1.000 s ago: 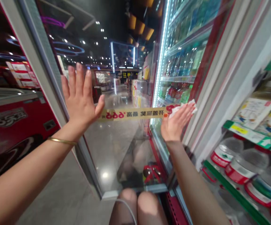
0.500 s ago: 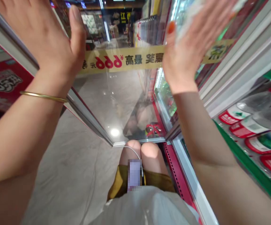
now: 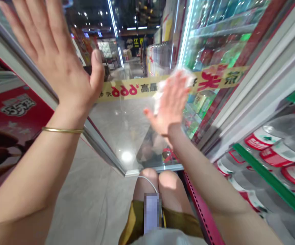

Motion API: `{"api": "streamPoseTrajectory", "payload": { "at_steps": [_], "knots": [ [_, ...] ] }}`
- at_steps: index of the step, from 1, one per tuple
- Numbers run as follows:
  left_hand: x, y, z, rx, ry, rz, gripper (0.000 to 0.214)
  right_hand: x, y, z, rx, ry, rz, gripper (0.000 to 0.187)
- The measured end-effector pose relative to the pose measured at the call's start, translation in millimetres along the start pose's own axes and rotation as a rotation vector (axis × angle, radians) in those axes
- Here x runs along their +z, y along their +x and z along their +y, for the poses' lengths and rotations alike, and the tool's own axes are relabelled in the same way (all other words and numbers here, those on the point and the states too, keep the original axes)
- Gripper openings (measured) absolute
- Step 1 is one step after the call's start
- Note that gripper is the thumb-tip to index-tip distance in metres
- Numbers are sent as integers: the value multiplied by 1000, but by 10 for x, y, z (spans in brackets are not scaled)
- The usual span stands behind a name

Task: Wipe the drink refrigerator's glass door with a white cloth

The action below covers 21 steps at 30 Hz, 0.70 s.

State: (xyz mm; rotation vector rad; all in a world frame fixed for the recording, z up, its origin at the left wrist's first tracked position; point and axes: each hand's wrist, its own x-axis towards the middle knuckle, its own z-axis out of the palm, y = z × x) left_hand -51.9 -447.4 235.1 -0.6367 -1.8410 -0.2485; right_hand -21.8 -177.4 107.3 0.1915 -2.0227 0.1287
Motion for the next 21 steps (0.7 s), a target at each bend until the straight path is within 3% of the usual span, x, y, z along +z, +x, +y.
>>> {"api": "streamPoseTrajectory", "payload": {
  "at_steps": [1, 2, 3, 4, 8, 10, 13, 16, 18, 19, 21],
  "knots": [
    [-19, 23, 66, -46, 89, 39, 87, 112, -138, -152, -238, 67, -150, 106],
    [-32, 43, 113, -77, 178, 68, 89, 196, -272, -212, -375, 86, -202, 100],
    [-39, 61, 143, -88, 248, 78, 91, 237, -386, -167, -413, 90, -244, 97],
    [-41, 74, 161, -76, 284, 69, 92, 231, -467, -25, -365, 73, -249, 95],
    [-14, 89, 160, -38, 303, 92, 85, -29, -372, 850, 246, -7, -116, 76],
    [14, 80, 121, -29, 317, 134, 82, -67, -261, 929, 348, 29, -169, 68],
    [42, 63, 27, 36, 339, 178, 84, 109, -364, 389, 225, 129, -288, 71],
    [27, 50, -41, 110, 313, 166, 89, 403, -672, -153, -175, 231, -255, 98],
    [13, 30, -43, 110, 274, 144, 92, 512, -810, -80, -292, 181, -148, 109],
    [12, 18, -32, 99, 255, 134, 94, 511, -823, 86, -250, 128, -72, 110],
    [21, -4, -2, 99, 226, 146, 96, 408, -725, 500, 8, 37, 111, 103]
  ]
}}
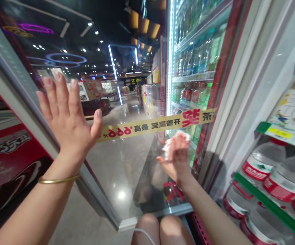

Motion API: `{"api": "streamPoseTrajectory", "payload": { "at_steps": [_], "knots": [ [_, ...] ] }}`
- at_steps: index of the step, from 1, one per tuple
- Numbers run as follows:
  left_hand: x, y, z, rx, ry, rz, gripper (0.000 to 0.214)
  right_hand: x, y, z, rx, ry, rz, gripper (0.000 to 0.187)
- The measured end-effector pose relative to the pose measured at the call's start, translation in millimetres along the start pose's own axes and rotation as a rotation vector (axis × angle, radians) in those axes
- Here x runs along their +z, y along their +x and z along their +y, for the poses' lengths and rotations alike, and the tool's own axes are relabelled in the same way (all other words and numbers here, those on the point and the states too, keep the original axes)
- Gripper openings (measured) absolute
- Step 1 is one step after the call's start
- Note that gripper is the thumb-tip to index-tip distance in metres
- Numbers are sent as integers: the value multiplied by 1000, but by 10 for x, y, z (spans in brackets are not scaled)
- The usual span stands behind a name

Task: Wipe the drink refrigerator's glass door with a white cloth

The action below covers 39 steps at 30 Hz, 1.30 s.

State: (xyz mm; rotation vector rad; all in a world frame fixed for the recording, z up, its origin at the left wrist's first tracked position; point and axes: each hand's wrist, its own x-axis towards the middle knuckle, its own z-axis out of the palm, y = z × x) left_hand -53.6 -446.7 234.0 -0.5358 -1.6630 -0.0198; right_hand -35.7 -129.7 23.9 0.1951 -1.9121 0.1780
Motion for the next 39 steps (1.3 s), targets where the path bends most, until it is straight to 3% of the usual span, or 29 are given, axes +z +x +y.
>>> {"api": "streamPoseTrajectory", "payload": {
  "at_steps": [2, 3, 5, 6, 8, 10, 11, 12, 15, 16, 18, 20, 22, 24, 26, 29, 31, 32, 34, 36, 38, 39],
  "knots": [
    [7, -6, 24, -1, -10, 17, 97, -127, 204, 241, 280, -25, 146, 92],
    [9, -4, 27, -6, -14, 20, 97, -160, 290, 230, 371, -14, 174, 89],
    [8, 7, 15, -20, -28, 17, 96, -124, 351, -42, 376, 22, 133, 90],
    [4, 10, 3, -25, -38, 14, 96, -60, 320, -249, 266, 50, 76, 92],
    [-3, -5, -23, -16, -61, 19, 95, 100, 169, -603, -101, 120, -51, 97],
    [-2, -75, -33, 2, -67, 16, 96, 193, -6, -655, -376, 149, -91, 99],
    [4, -132, -27, 6, -64, 7, 96, 185, -61, -539, -376, 127, -72, 99],
    [14, -201, -13, 6, -60, -7, 97, 140, -78, -352, -281, 86, -27, 99],
    [48, -408, 67, -21, -46, -42, 101, -91, 97, 229, 215, -25, 165, 94],
    [54, -457, 96, -33, -43, -43, 103, -147, 183, 294, 335, -28, 213, 92],
    [49, -507, 147, -57, -46, -41, 106, -161, 287, 123, 411, -9, 259, 92],
    [29, -503, 179, -91, -67, -53, 107, -43, 251, -323, 258, 5, 227, 100],
    [9, -478, 195, -112, -92, -56, 106, 125, 110, -727, -129, 18, 137, 103],
    [1, -460, 202, -124, -108, -49, 106, 222, -37, -798, -330, 11, 82, 101],
    [5, -460, 209, -137, -118, -44, 105, 190, -77, -495, -188, -22, 82, 98],
    [22, -474, 219, -155, -125, -46, 105, 23, 127, 117, 277, -53, 189, 96],
    [32, -482, 219, -150, -116, -34, 105, -31, 279, 196, 452, -35, 277, 94],
    [36, -486, 216, -146, -110, -32, 105, -21, 310, 100, 453, -15, 285, 95],
    [45, -490, 203, -129, -95, -23, 104, 64, 253, -244, 258, 43, 216, 101],
    [56, -496, 189, -122, -79, -13, 102, 165, 62, -520, -84, 97, 107, 108],
    [68, -505, 186, -127, -63, 14, 101, 194, -162, -463, -261, 101, 68, 107],
    [72, -509, 190, -133, -57, 19, 100, 171, -239, -298, -215, 82, 87, 102]
  ]
}}
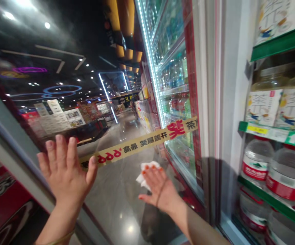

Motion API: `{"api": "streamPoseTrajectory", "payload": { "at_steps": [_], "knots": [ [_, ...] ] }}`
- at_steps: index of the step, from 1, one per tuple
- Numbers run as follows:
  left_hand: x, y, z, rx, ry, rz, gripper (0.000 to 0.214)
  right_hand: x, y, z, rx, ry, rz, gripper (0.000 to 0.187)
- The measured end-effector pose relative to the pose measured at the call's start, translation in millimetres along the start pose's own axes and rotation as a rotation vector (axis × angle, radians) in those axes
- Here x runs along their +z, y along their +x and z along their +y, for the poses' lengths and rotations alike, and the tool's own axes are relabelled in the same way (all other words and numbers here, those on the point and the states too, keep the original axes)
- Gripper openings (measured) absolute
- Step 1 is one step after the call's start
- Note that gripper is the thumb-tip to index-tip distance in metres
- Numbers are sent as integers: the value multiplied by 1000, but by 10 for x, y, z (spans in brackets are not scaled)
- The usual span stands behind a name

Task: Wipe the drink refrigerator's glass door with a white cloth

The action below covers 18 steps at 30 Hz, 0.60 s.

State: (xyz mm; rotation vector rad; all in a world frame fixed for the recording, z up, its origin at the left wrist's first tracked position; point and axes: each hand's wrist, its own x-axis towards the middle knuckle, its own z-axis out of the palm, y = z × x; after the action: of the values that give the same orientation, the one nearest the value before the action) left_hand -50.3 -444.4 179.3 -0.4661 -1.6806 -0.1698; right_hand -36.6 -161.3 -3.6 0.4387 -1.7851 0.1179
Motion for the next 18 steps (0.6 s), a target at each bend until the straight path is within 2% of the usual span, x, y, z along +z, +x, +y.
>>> {"api": "streamPoseTrajectory", "payload": {
  "at_steps": [3, 5, 6, 7, 8, 10, 11, 12, 13, 16, 17, 18],
  "knots": [
    [7, -4, 22, -9, 7, -4, 98, -195, -90, 603, 423, -73, 139, 90],
    [-1, -3, 33, -13, 2, -3, 99, -242, -11, 717, 612, -82, 206, 88],
    [-8, -3, 34, -18, 0, -4, 99, -220, 17, 622, 623, -81, 196, 89],
    [-17, -6, 31, -21, -1, -11, 100, -169, 21, 447, 572, -79, 157, 92],
    [-25, -8, 24, -19, -2, -19, 100, -97, -2, 229, 462, -73, 103, 96],
    [-33, -11, -2, -3, -6, -24, 100, 61, -130, -157, 145, -47, -13, 104],
    [-32, -12, -16, 11, -10, -21, 100, 117, -231, -252, 40, -41, -40, 107],
    [-28, -13, -28, 28, -14, -19, 99, 144, -349, -256, 18, -52, -38, 106],
    [-23, -14, -35, 42, -17, -23, 98, 140, -472, -176, 78, -78, -21, 102],
    [-18, -2, -28, 61, -14, -50, 99, 49, -728, 284, 462, -185, 45, 90],
    [-21, 8, -21, 59, -12, -50, 100, 44, -755, 375, 533, -200, 43, 86],
    [-26, 20, -17, 56, -10, -49, 101, 68, -761, 379, 540, -189, 4, 84]
  ]
}}
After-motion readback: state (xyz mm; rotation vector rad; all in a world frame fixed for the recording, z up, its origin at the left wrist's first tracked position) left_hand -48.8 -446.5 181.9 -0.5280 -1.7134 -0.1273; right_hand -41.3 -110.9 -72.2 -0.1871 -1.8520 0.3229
